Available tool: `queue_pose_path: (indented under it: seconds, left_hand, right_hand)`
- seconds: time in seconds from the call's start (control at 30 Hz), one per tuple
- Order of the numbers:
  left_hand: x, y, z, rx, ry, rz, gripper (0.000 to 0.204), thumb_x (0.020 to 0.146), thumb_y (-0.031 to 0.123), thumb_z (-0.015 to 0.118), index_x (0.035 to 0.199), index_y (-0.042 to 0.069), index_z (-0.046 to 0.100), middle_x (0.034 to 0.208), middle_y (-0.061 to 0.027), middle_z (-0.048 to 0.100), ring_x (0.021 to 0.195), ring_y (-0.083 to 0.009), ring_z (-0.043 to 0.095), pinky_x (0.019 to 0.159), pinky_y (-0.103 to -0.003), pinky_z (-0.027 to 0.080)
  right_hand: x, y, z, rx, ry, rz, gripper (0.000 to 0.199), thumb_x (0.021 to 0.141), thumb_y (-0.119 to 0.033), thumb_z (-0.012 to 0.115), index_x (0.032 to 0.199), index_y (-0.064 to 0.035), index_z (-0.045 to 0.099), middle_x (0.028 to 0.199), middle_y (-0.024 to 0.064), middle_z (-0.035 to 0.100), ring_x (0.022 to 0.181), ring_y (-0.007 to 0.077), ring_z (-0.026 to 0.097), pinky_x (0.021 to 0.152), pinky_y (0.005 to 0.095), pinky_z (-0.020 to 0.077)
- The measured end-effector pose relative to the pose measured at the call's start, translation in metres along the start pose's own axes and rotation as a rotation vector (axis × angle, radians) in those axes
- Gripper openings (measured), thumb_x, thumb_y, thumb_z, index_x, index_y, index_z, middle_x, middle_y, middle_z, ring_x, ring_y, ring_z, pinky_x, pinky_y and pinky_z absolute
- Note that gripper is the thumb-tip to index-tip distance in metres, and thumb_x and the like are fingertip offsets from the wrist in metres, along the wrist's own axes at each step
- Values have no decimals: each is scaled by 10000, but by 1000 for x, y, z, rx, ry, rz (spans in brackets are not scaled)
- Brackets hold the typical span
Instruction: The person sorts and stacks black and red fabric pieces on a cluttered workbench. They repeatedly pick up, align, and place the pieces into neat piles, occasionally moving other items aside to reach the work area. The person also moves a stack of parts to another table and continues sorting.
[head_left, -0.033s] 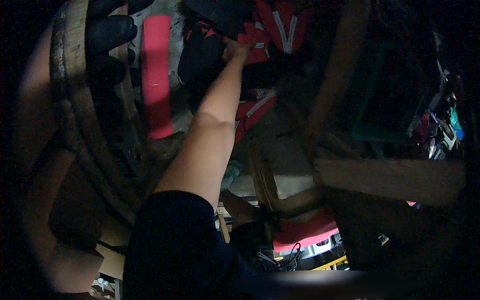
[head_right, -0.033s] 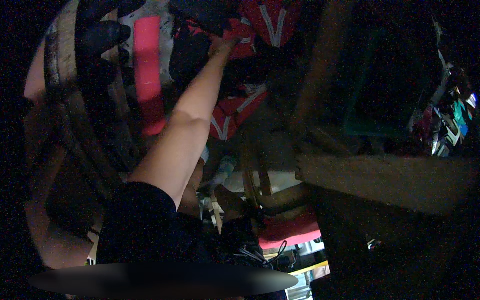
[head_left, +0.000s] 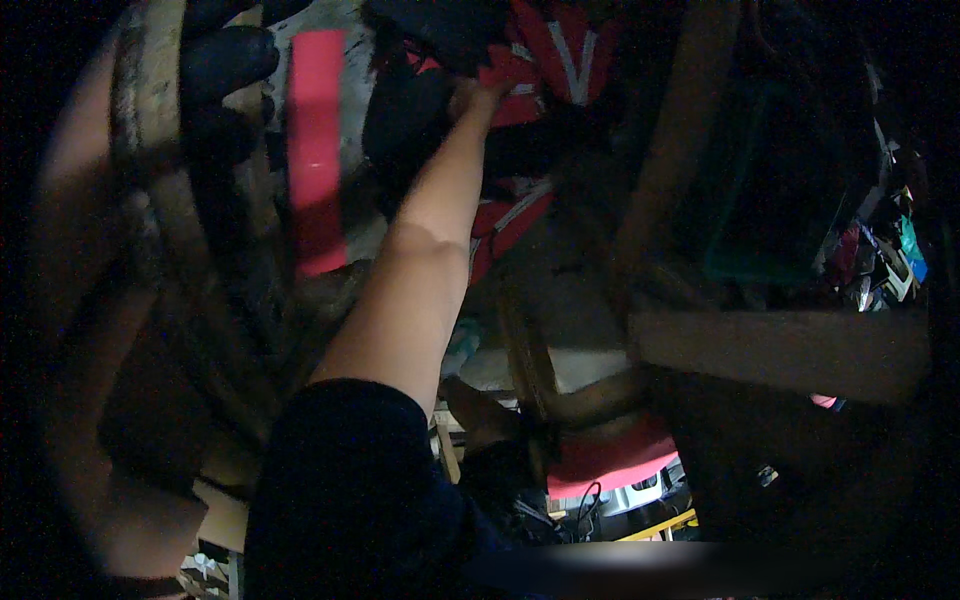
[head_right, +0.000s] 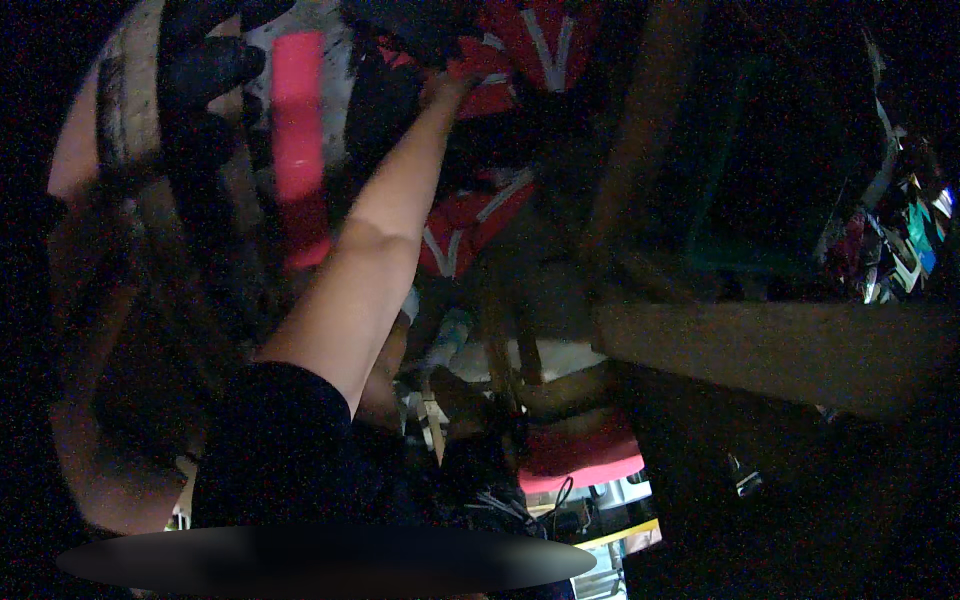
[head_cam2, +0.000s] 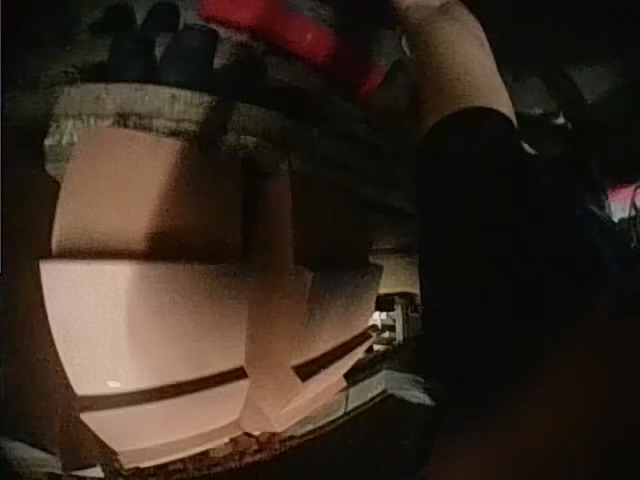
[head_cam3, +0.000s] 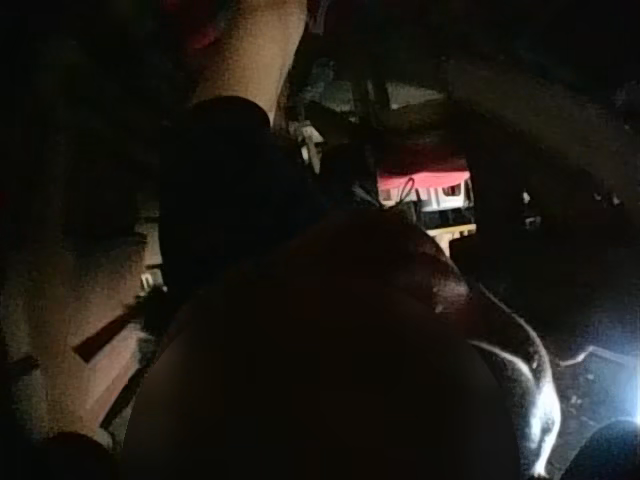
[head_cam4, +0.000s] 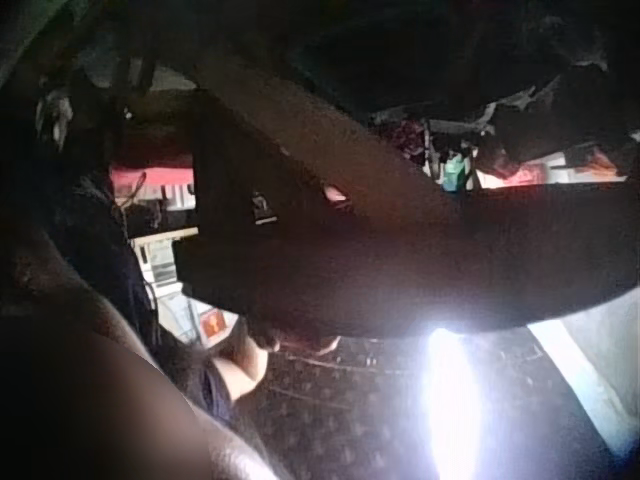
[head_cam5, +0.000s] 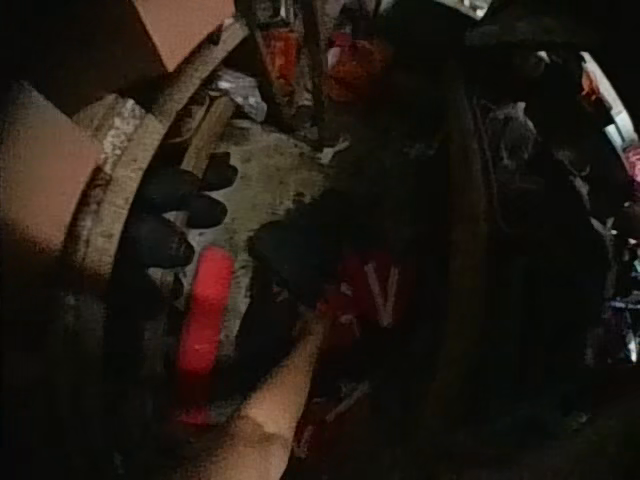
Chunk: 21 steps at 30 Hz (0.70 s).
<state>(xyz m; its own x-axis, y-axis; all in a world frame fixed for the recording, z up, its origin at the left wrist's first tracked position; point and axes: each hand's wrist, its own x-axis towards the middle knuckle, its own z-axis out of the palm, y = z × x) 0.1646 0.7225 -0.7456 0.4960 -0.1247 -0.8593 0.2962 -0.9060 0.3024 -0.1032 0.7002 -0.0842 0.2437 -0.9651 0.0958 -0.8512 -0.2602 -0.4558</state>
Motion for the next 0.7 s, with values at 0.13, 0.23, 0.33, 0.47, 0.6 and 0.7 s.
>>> queue_pose_path:
  seconds: [0.13,0.23,0.33,0.47,0.6,0.7]
  left_hand:
    - [-31,2,-23,-521,-122,231,894,604,280,864,1310,-4,395,1210,-177,579,1119,-311,566,977,-460,438]
    - [-107,5,-67,-722,-294,245,650,670,86,810,1235,16,496,1129,-119,621,993,-263,624,869,-407,513]
    - [-215,8,-110,-735,-345,304,481,725,56,756,1167,41,569,1056,-91,648,940,-223,635,814,-376,529]
    - [-343,15,-171,-742,-417,317,389,750,6,709,1121,38,599,1010,-74,657,926,-192,633,810,-328,512]
    - [-456,31,-234,-775,-355,499,315,752,7,712,1057,30,635,948,-37,667,865,-137,632,800,-303,506]
    - [-531,50,-282,-820,-387,657,292,754,27,726,1035,40,648,949,-26,665,850,-111,625,783,-282,512]
  right_hand:
    - [-2,-5,-14,59,3,-35,851,820,-582,567,1370,30,350,1422,233,369,1291,339,396,1093,468,294]
    - [0,-8,-25,133,-10,-88,847,820,-583,565,1374,21,347,1429,234,360,1295,343,390,1094,474,291]
    - [12,-3,-32,226,-86,-199,923,813,-581,607,1349,125,347,1399,221,413,1297,306,408,1106,415,283]
    - [17,8,-29,303,-128,-342,690,891,-448,554,1327,60,387,1383,240,420,1307,337,393,1115,440,258]
    - [16,12,-32,372,-118,-364,569,884,-274,563,1337,32,402,1363,191,462,1304,294,407,1117,401,251]
    - [17,17,-36,389,-172,-319,529,832,-123,572,1322,14,428,1351,171,478,1296,286,415,1116,387,252]
